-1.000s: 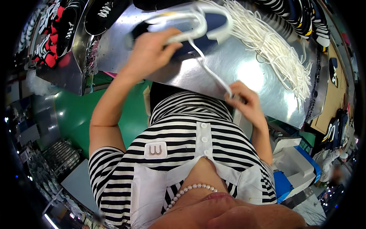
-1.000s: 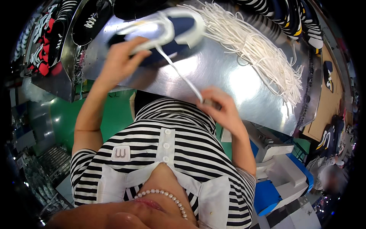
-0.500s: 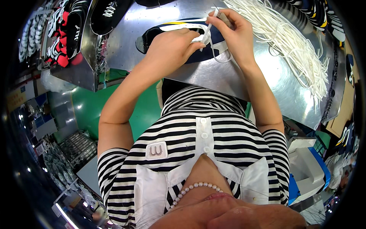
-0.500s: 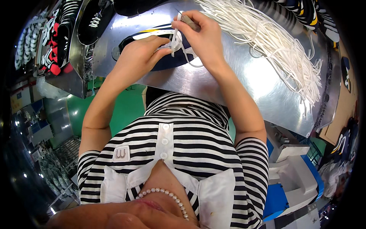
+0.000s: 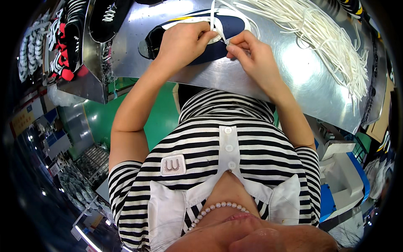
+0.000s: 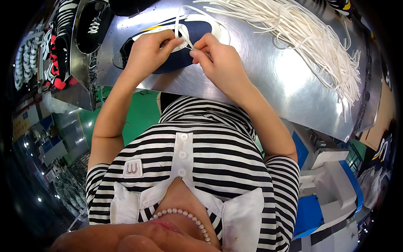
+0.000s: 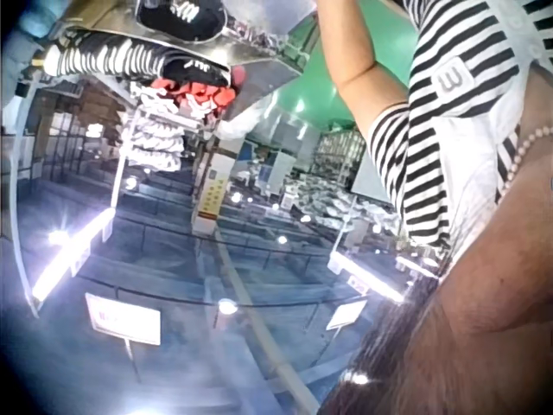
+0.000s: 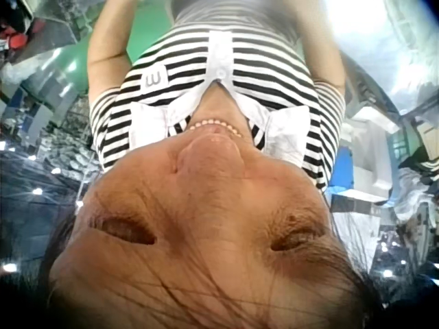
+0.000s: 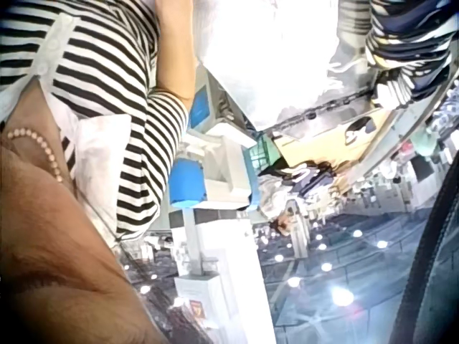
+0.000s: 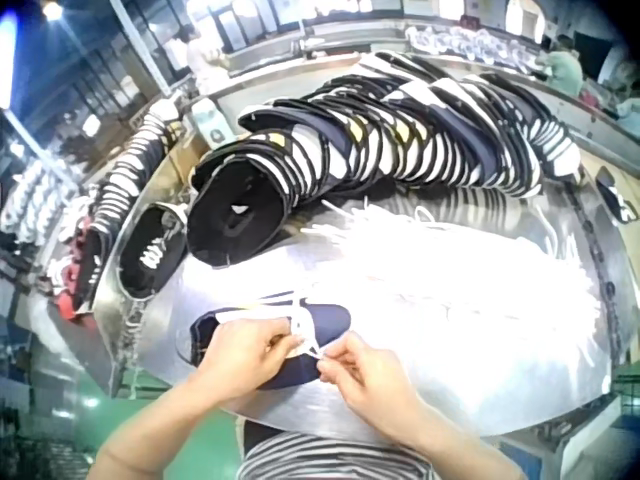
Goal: The person laces shoe uppers by threading cords through the eyelets using a small hook tool and by hand.
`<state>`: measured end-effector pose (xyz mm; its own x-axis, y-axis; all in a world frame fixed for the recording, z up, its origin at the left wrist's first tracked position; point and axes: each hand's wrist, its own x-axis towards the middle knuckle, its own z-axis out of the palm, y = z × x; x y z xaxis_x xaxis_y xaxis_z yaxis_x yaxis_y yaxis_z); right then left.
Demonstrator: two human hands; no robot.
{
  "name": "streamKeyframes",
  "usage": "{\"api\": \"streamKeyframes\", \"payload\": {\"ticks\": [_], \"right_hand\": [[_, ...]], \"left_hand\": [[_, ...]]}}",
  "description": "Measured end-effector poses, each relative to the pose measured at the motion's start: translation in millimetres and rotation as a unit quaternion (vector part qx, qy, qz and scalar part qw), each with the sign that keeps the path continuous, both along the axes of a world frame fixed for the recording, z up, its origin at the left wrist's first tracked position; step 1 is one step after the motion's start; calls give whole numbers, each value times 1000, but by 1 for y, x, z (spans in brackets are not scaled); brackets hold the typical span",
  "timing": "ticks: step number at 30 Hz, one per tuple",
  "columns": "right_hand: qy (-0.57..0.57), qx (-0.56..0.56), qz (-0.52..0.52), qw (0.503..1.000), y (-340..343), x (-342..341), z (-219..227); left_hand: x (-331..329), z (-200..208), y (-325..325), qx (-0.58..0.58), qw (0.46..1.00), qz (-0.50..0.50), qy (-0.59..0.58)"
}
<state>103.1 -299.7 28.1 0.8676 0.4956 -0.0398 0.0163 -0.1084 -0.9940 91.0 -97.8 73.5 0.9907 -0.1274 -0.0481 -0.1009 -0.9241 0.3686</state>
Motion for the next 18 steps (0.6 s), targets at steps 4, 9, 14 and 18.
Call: {"api": "streamKeyframes", "payload": {"ticks": [4, 9, 14, 18], "right_hand": [[-58, -49, 0, 997, 2, -1, -4], [-103, -140, 7, 985, 9, 1, -4], [-217, -266, -9, 939, 37, -5, 1], [-209, -260, -21, 943, 44, -5, -5]], "left_hand": [[0, -8, 4, -43, 999, -9, -22], [-5, -9, 10, -100, 994, -40, 17], [-19, -9, 9, -123, 989, -80, 11], [-25, -8, 9, -86, 989, -111, -38]]}}
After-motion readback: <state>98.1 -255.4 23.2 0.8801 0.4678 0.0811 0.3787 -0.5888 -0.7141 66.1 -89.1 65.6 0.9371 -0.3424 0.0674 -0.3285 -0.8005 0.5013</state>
